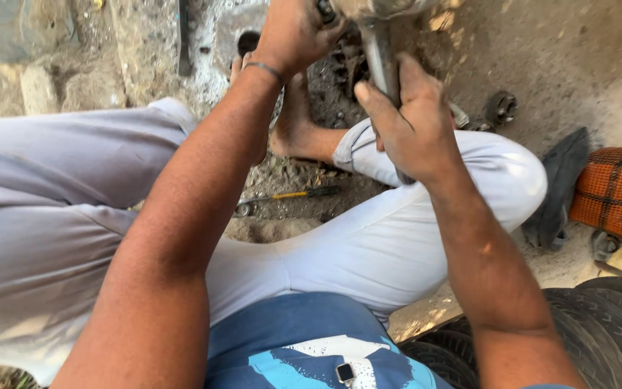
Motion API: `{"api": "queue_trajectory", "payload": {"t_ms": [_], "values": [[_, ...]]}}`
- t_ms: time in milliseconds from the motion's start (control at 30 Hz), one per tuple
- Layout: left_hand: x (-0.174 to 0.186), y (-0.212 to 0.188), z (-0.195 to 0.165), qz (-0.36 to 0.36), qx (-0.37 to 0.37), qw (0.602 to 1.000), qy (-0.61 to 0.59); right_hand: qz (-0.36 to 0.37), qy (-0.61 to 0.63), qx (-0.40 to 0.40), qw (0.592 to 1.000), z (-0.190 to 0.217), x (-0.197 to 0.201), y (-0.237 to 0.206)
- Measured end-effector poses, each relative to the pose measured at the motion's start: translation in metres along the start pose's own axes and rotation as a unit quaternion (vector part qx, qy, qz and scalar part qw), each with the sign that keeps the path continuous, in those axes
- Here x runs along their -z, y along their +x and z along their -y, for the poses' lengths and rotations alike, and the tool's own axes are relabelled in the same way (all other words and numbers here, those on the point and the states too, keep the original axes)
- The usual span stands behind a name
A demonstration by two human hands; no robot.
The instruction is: The person sits on the ground and uses pliers to strip and separate copper wire from a component. They then use a hammer to repeatedly strike a metal part placed on the ground, likely to break or reshape it.
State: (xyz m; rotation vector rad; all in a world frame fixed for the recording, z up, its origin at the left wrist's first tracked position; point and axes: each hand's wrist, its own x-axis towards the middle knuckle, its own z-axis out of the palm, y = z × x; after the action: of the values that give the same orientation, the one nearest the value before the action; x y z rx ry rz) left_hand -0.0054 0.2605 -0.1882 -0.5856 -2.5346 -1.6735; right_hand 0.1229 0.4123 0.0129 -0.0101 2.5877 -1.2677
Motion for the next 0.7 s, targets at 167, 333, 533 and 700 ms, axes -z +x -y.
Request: {"api": "queue_trajectory", "payload": {"t_ms": [167, 333, 533, 700], "values": [[0.016, 0.011, -0.012, -0.058, -0.016, 0.997, -0.053, -0.087, 0.151, 0.076, 0.982, 0.025, 0.034, -0.008], [0.016, 0.013, -0.024, -0.021, -0.008, 0.998, -0.066, -0.169, 0.237, 0.216, 0.932, 0.102, 0.081, -0.016], [0.007, 0.017, -0.020, 0.038, 0.034, 0.998, -0.036, -0.072, -0.057, 0.115, 0.989, 0.040, 0.010, -0.001], [0.010, 0.014, -0.004, 0.006, -0.001, 1.000, -0.011, -0.095, 0.091, -0.044, 0.990, -0.006, -0.010, -0.035]]}}
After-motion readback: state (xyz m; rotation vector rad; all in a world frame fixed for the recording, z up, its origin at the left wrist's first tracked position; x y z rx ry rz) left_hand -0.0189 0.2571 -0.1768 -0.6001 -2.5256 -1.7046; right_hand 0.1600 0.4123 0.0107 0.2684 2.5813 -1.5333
